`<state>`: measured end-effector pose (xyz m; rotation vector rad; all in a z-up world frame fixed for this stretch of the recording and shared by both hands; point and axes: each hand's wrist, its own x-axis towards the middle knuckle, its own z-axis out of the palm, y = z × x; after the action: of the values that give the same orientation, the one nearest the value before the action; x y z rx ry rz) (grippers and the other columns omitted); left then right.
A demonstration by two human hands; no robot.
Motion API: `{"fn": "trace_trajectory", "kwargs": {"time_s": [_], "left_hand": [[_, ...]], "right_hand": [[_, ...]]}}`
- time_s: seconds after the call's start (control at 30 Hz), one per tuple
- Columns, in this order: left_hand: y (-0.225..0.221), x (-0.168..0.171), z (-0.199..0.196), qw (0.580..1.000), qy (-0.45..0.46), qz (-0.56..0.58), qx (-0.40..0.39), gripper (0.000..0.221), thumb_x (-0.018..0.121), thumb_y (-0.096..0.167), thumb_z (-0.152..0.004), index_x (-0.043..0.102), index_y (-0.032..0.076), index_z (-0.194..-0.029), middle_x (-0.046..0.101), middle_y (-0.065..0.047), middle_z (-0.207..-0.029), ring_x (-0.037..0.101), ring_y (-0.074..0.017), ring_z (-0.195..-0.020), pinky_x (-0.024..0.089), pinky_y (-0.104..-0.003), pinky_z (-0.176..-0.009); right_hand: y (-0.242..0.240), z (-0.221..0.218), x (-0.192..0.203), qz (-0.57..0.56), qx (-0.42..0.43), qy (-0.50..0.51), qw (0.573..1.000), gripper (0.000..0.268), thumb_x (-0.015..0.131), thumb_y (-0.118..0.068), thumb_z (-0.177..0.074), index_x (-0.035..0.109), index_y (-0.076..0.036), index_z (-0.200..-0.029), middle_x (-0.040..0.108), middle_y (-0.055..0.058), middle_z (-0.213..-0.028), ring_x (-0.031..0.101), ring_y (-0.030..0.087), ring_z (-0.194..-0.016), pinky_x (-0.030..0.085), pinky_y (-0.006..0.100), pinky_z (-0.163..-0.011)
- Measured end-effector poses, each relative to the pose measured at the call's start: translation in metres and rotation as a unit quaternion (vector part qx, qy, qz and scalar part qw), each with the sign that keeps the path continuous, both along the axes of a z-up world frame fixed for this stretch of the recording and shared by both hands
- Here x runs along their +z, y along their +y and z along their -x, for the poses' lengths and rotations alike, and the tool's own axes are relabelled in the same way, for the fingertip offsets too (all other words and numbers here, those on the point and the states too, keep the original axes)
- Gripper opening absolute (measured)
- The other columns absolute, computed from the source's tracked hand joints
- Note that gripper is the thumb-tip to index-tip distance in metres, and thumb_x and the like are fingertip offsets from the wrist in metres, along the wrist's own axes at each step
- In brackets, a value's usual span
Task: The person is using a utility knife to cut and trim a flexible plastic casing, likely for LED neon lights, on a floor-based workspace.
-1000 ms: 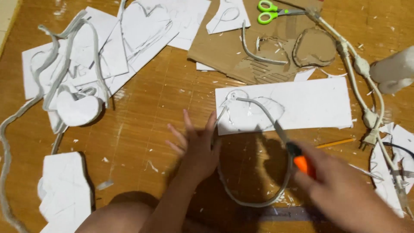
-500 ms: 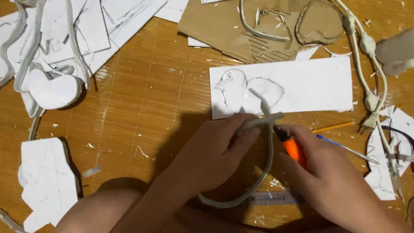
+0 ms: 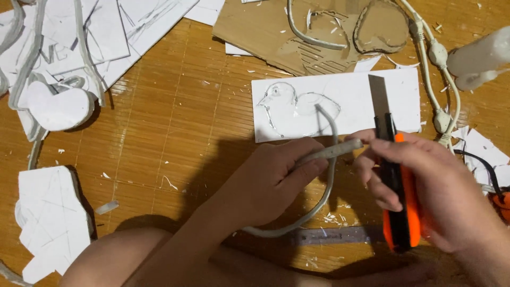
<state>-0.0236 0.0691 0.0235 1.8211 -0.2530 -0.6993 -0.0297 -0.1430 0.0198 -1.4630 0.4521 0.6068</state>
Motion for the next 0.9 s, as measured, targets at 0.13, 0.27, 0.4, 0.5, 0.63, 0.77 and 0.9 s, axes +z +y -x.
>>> {"fn": "trace_trajectory", "kwargs": {"time_s": [0.13, 0.27, 0.4, 0.5, 0.63, 0.77, 0.9], "left_hand": [[-0.003, -0.003, 0.002, 0.999, -0.011, -0.027, -0.012, 0.022, 0.044, 0.028, -0.087, 0.061, 0.013, -0.088, 0.061, -0.001, -0.065, 0.051, -0.0141, -0.05, 0.038, -0.029, -0.048], [-0.005, -0.007, 0.003, 0.999, -0.041, -0.025, -0.012, 0.021, 0.048, 0.026, -0.086, 0.063, 0.015, -0.094, 0.063, 0.0, -0.062, 0.048, -0.0127, -0.045, 0.036, -0.027, -0.045], [-0.002, -0.012, 0.006, 0.994, -0.106, -0.011, -0.026, 0.02, 0.053, 0.023, -0.085, 0.063, 0.019, -0.102, 0.067, 0.001, -0.07, 0.053, -0.0131, -0.049, 0.036, -0.027, -0.046], [-0.002, -0.016, 0.007, 0.988, -0.148, -0.001, -0.041, 0.023, 0.051, 0.026, -0.087, 0.063, 0.022, -0.107, 0.064, 0.002, -0.064, 0.05, -0.0101, -0.048, 0.035, -0.025, -0.045], [-0.003, -0.009, 0.007, 0.991, -0.123, 0.048, -0.021, 0.026, 0.051, 0.026, -0.085, 0.063, 0.009, -0.101, 0.061, 0.0, -0.058, 0.046, -0.0113, -0.043, 0.032, -0.025, -0.042], [-0.002, -0.005, 0.008, 0.992, -0.089, 0.089, -0.027, 0.025, 0.049, 0.027, -0.086, 0.062, 0.007, -0.097, 0.058, 0.0, -0.059, 0.044, -0.0106, -0.046, 0.033, -0.024, -0.045], [0.0, -0.004, 0.008, 0.989, -0.1, 0.097, -0.056, 0.023, 0.051, 0.022, -0.087, 0.061, 0.011, -0.105, 0.063, -0.002, -0.066, 0.046, -0.0131, -0.049, 0.036, -0.026, -0.047]], "right_hand": [[0.003, -0.001, 0.004, 0.013, -0.013, 0.001, 1.0, 0.025, 0.051, -0.006, -0.086, 0.066, 0.009, -0.098, 0.058, 0.015, -0.064, 0.036, 0.014, -0.035, 0.027, 0.024, -0.029], [-0.008, 0.0, -0.008, 0.006, -0.02, 0.043, 0.999, 0.017, 0.054, -0.007, -0.088, 0.061, 0.009, -0.087, 0.055, 0.015, -0.063, 0.035, 0.014, -0.036, 0.028, 0.026, -0.029], [-0.025, 0.001, -0.02, -0.104, -0.037, 0.13, 0.985, 0.013, 0.052, -0.011, -0.089, 0.054, 0.002, -0.091, 0.045, 0.006, -0.066, 0.034, 0.008, -0.042, 0.025, 0.021, -0.031], [-0.025, 0.003, -0.023, -0.211, -0.051, 0.149, 0.965, 0.009, 0.049, -0.007, -0.089, 0.053, 0.001, -0.087, 0.044, 0.003, -0.062, 0.035, 0.007, -0.04, 0.026, 0.019, -0.03], [-0.021, 0.002, -0.018, -0.163, -0.061, 0.131, 0.976, 0.009, 0.051, -0.009, -0.091, 0.052, 0.0, -0.087, 0.044, 0.005, -0.065, 0.034, 0.007, -0.044, 0.024, 0.019, -0.033], [-0.023, 0.004, -0.017, -0.304, -0.061, 0.167, 0.936, 0.009, 0.047, -0.007, -0.09, 0.053, -0.002, -0.095, 0.045, 0.002, -0.064, 0.038, 0.006, -0.044, 0.03, 0.017, -0.032], [-0.019, 0.011, -0.021, -0.416, -0.035, 0.208, 0.885, 0.022, 0.042, -0.009, -0.09, 0.051, 0.005, -0.104, 0.047, 0.001, -0.064, 0.037, 0.006, -0.044, 0.032, 0.019, -0.035]]}}
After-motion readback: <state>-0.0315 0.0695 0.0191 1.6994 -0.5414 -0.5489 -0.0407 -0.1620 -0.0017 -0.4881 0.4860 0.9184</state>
